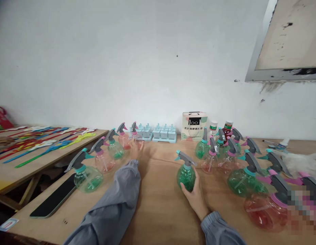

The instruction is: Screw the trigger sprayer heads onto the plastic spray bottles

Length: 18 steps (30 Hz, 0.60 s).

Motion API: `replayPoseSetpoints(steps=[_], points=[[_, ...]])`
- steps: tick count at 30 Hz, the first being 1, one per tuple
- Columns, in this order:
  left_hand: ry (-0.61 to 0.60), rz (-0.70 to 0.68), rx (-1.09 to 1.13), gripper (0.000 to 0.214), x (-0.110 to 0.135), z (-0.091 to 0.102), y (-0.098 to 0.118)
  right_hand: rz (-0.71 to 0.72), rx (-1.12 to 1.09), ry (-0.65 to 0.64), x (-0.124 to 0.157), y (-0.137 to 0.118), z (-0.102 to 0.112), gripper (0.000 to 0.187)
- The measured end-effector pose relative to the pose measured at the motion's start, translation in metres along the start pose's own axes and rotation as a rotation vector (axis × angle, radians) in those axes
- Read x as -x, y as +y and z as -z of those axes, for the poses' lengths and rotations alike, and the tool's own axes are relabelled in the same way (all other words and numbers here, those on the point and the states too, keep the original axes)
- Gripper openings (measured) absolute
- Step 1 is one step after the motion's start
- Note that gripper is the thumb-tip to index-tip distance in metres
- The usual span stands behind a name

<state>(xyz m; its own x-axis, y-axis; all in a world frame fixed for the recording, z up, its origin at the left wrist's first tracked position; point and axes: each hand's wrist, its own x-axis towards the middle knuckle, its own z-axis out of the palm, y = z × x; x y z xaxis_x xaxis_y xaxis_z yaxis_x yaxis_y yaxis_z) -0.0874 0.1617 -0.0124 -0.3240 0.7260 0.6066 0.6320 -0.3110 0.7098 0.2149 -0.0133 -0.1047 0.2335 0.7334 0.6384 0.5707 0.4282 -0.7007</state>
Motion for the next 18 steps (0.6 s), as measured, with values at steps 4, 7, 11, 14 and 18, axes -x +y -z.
replayPoseSetpoints(steps=[4,7,11,14,18], points=[[-0.215,-0.179,0.135,0.049,0.057,-0.001,0.039,0.016,0.056,0.039,0.000,-0.001,-0.012,0.087],[-0.417,-0.362,0.286,0.069,0.110,-0.001,0.076,0.079,0.129,0.063,0.002,-0.004,-0.024,0.092],[-0.437,-0.285,0.311,0.105,0.156,-0.002,0.116,0.156,0.198,-0.033,0.009,-0.011,-0.036,0.082],[-0.391,-0.139,0.387,0.106,0.162,-0.004,0.126,0.244,0.251,-0.138,0.013,-0.018,-0.035,0.080],[-0.343,-0.096,0.483,0.083,0.151,-0.004,0.114,0.354,0.258,-0.174,0.001,-0.022,-0.018,0.073]])
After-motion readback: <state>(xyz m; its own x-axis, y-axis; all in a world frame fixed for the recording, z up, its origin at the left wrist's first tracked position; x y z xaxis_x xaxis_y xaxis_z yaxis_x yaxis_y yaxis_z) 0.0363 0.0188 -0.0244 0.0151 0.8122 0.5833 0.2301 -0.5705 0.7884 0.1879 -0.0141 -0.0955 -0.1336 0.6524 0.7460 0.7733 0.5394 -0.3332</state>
